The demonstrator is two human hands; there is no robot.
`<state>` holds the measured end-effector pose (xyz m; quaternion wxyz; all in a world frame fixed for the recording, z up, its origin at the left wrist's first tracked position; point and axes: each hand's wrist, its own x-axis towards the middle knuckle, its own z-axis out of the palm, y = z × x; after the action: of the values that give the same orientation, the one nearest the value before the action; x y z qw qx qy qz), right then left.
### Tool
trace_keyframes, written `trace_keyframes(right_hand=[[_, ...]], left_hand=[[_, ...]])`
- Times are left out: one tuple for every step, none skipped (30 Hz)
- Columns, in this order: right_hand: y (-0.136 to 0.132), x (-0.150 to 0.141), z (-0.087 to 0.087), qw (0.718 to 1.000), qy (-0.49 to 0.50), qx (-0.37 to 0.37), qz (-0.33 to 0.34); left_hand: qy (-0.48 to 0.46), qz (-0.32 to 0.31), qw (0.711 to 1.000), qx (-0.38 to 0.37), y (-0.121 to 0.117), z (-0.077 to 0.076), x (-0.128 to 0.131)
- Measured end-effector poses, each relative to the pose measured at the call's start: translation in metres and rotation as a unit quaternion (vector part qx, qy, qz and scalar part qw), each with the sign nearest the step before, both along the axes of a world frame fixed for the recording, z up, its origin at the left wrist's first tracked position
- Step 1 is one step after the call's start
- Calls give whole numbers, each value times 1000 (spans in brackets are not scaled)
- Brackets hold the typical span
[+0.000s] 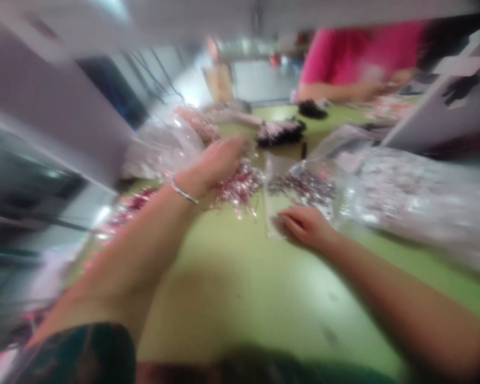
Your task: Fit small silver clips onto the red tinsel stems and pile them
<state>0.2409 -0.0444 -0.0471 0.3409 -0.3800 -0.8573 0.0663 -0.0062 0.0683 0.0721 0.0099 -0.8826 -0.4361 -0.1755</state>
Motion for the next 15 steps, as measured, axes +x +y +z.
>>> trace_keyframes(right_hand=[[0,0,0,1000,-2,-2,1],[0,0,1,1000,-5,-5,0],[0,0,2,1000,-10,-9,-2],[1,1,2,1000,-16,-13,-4],[1,1,3,1000,-25,-18,-6],[1,2,3,999,-33,-21,-7],[1,2,4,999,-40,-24,-8],[1,3,3,999,-43,-24,-6],[1,3,3,999,-41,-24,-5],[2,4,3,999,-35,-23,-5],[2,5,2,999,-26,-24,-6],[2,5,1,999,-18,-27,-7],[3,6,1,999,-12,-30,-9],[4,6,1,999,-10,-37,-12],[4,6,1,999,-12,-44,-15]], left_hand=[[40,5,999,17,-11,-2,6],[76,14,997,30,-23,-6,12],[105,15,994,32,-36,-13,18],[123,19,992,32,-48,-23,24],[131,15,991,30,-61,-34,29],[130,10,991,26,-72,-46,33],[120,20,992,21,-82,-58,36],[108,32,994,13,-91,-69,38],[96,31,995,10,-97,-80,39],[84,21,996,6,-101,-89,39],[72,12,997,0,-104,-97,38],[59,13,998,-4,-104,-102,36],[48,14,999,-7,-102,-107,34],[40,15,999,-7,-99,-110,32],[35,10,999,-6,-94,-113,29]])
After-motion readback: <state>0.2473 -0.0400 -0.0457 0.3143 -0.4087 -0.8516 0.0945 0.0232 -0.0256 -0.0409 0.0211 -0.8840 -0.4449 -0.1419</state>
